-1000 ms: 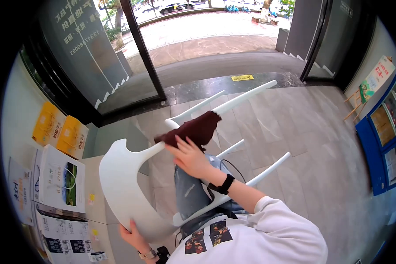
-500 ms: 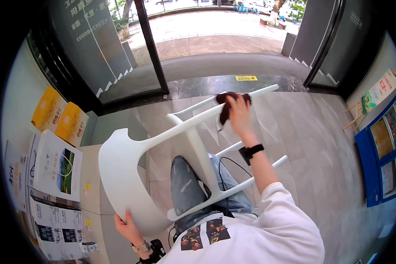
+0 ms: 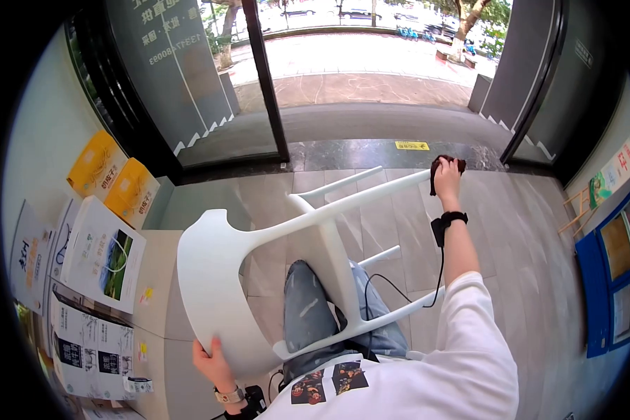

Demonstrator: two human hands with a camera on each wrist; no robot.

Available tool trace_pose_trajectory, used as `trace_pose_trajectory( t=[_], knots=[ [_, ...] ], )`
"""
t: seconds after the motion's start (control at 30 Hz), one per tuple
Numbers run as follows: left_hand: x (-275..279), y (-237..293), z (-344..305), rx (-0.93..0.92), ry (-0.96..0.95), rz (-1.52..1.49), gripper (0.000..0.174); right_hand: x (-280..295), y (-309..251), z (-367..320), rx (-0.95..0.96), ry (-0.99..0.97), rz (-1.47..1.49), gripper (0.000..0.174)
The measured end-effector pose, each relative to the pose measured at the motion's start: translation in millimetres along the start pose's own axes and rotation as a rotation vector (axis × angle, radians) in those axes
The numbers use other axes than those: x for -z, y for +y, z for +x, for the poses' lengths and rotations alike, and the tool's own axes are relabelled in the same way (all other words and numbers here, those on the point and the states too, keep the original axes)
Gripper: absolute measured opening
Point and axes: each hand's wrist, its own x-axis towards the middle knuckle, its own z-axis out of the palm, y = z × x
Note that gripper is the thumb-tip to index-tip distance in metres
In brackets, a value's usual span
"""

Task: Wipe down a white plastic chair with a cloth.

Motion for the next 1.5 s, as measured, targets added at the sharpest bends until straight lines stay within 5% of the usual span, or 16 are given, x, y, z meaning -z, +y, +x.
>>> trace_pose_trajectory(
  t=[0.07, 0.2, 0.57, 0.8, 1.1, 1.33, 1.5],
  knots=[
    [-3.1, 1.2, 2.0, -0.007, 0.023, -0.015, 0.017, 21.7, -25.2, -4.0, 0.158, -0.128, -0.033, 0.026],
    [-3.9, 0.4, 1.8, 0.024, 0.043, -0.037, 0.017, 34.2, -92.6, -48.9, 0.400, 0.046, 0.096, 0.017],
    [3.7, -7.0, 4.0, 0.049, 0.048, 0.050, 0.018, 68.2, -293.9, -147.7, 0.642, -0.137, 0.358, 0.013],
    [4.3, -1.5, 1.3, 0.055, 0.023, 0.024, 0.022, 66.9, -274.7, -136.5, 0.713, -0.078, 0.501, 0.017],
    [-2.0, 1.0, 7.5, 0.037, -0.011, 0.007, 0.021, 49.7, -206.9, -92.8, 0.508, -0.099, 0.265, 0.023],
    [-8.5, 0.3, 11.6, 0.028, 0.022, -0.089, 0.019, 55.9, -244.5, -110.8, 0.580, -0.206, 0.195, 0.042],
    [-4.9, -4.1, 11.2, 0.000, 0.029, 0.027, 0.018, 46.6, -274.0, -123.6, 0.556, -0.142, 0.326, 0.032]
  ],
)
